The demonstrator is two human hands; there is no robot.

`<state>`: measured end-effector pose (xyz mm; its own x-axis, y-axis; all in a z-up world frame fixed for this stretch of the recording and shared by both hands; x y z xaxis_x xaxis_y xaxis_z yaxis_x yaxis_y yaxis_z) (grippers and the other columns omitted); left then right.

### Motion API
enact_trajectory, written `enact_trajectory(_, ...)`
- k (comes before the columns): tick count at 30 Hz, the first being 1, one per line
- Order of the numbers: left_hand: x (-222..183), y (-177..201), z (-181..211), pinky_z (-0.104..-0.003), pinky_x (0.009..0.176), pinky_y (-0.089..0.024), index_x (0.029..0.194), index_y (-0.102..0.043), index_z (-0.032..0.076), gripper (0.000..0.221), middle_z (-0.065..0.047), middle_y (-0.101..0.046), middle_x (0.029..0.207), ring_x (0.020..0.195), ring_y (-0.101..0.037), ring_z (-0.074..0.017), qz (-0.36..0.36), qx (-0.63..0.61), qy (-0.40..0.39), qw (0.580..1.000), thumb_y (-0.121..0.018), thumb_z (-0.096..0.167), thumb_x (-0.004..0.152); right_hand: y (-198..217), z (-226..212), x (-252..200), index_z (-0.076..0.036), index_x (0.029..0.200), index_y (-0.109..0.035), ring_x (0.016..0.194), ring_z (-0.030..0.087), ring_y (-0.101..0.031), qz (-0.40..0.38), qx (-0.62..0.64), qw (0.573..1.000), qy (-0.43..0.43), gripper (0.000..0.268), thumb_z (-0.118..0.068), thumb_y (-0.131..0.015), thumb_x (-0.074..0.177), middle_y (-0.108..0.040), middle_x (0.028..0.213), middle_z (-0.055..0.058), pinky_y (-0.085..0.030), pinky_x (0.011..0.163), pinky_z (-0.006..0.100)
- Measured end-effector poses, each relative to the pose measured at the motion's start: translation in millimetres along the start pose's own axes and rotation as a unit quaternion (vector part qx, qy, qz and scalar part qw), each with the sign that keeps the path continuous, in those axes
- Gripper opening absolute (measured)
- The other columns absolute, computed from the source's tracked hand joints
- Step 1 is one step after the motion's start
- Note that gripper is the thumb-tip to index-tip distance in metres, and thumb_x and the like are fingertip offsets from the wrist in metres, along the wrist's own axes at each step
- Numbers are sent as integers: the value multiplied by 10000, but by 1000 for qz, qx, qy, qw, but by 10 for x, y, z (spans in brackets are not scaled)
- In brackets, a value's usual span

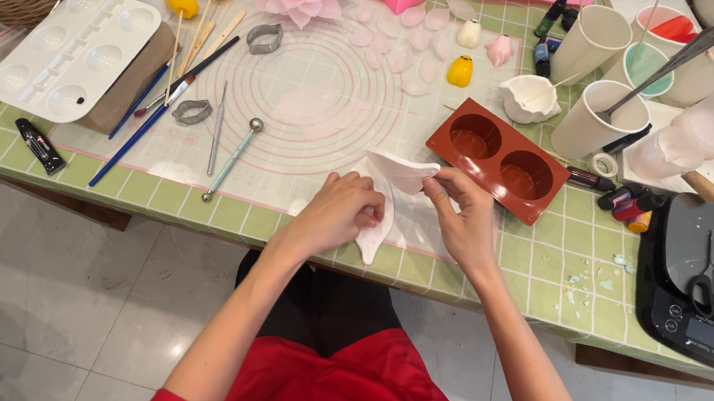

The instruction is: Shaping and trimming wax petals using a ball tool and scissors for candle production.

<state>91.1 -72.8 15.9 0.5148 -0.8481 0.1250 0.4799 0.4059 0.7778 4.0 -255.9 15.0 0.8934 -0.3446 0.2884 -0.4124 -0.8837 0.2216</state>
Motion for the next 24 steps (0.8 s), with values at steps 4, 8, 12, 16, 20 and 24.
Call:
enact_trajectory(4, 129, 58, -137, -387, 819, -474, 866, -737, 58, 81, -81, -706, 830, 881, -676, -243, -59, -61, 12, 996, -743, 33, 789, -7, -21, 0, 27, 1125, -704, 963, 94, -668, 0, 1, 1000, 6, 203, -143, -685, 1017, -726, 1005, 30, -538, 909, 265)
enact_trajectory(8, 193, 35, -210, -350, 697, -553, 867, -737, 27, 126, -111, -753, 790, 761, -745, -226, -113, -103, 35, 988, -702, -25, 757, -16, -39, -2, 25, 1126, -703, 979, 96, -675, -5, 11, 1000, 2, 202, -143, -680, 1016, -729, 1014, 30, -537, 916, 268)
enact_trajectory(12, 204, 37, -134, -375, 700, -541, 825, -745, 19, 109, -139, -714, 801, 765, -717, -265, -86, -51, -10, 995, -740, -29, 727, -6, -12, -8, 23, 1121, -705, 983, 99, -683, -1, 9, 1000, -3, 198, -142, -682, 1013, -730, 1009, 34, -541, 920, 269)
enact_trajectory(16, 146, 24, -77, -378, 729, -559, 846, -738, 33, 140, -125, -675, 873, 786, -724, -270, -64, -63, -2, 996, -712, -48, 735, -13, -24, -7, 22, 1129, -707, 984, 99, -680, -3, 12, 1000, -1, 200, -140, -682, 1014, -733, 1020, 34, -541, 921, 269)
enact_trajectory(20, 63, 83, -29, -388, 808, -536, 940, -700, 21, 275, -114, -654, 967, 908, -671, -288, 3, -77, -3, 997, -758, -27, 675, -21, -38, -9, 19, 1132, -708, 969, 95, -684, -1, 8, 1000, 2, 201, -137, -685, 1007, -734, 1011, 32, -540, 899, 263)
enact_trajectory(24, -71, 71, -29, -394, 857, -480, 931, -709, 17, 279, -97, -650, 961, 975, -623, -285, 91, -32, -49, 994, -824, 47, 679, -16, -48, -26, 24, 1119, -709, 938, 91, -677, 4, -6, 1000, 6, 191, -128, -692, 1005, -731, 985, 29, -542, 880, 259)
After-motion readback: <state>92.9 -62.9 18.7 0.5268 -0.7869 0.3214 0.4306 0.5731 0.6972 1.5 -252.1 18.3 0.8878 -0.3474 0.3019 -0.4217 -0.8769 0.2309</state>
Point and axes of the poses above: each hand's wrist, its own x-axis towards the middle knuckle, its own y-axis out of the back of the hand, z = x × y, the point moved 4 cm from there along x, towards the middle knuckle
